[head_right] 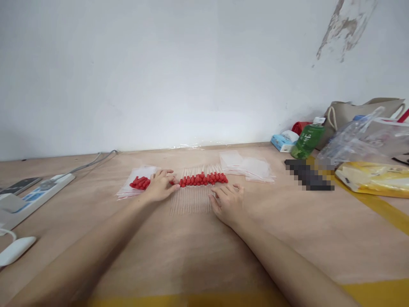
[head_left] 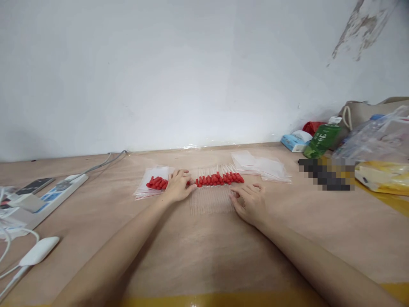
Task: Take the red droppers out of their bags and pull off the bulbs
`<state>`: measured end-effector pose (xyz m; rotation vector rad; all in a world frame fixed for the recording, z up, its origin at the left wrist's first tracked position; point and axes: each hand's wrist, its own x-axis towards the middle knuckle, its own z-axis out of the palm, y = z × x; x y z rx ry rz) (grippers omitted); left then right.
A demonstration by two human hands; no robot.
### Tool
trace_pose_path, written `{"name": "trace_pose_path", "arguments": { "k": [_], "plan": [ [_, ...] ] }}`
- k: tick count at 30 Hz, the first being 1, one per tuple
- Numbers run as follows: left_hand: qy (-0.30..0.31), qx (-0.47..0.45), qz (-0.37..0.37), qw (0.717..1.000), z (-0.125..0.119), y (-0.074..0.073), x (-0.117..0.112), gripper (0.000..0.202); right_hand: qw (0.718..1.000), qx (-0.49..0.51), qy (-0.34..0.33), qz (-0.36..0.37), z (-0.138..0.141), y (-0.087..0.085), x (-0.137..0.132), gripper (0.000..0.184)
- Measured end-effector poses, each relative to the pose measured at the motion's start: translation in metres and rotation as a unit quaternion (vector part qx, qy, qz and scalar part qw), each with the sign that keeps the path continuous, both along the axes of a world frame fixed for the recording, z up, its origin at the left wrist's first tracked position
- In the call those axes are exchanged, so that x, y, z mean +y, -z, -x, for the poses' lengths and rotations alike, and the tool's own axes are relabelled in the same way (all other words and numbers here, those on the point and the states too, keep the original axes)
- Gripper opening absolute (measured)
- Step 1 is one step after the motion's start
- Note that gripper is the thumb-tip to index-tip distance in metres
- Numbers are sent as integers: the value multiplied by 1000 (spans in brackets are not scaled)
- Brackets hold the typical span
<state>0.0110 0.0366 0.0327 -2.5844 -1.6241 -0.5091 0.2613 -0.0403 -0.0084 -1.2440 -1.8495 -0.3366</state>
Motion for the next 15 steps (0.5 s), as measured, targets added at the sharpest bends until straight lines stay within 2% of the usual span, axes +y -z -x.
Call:
{"name": "trace_pose_path", "arguments": {
  "k": [3,7,12,14,15],
  "plan": [
    [-22,-12,49,998,-4,2,9,23,1000,-4,-2,3,0,1,0,12],
    [-82,-71,72,992,-11,2,15,15,1000,-10,-7,5,0,3,1,12],
    [-190,-129,49,972,-12,-5,10,25,1000,-11,-10,2,0,5,2,13],
    [-188,-148,15,971,-7,-7,-2,20,1000,-5,-14,-6,0,5,2,13],
    [-167,-155,-19,974,-4,-7,-11,16,1000,-3,-20,-12,0,5,2,14]
  ]
}}
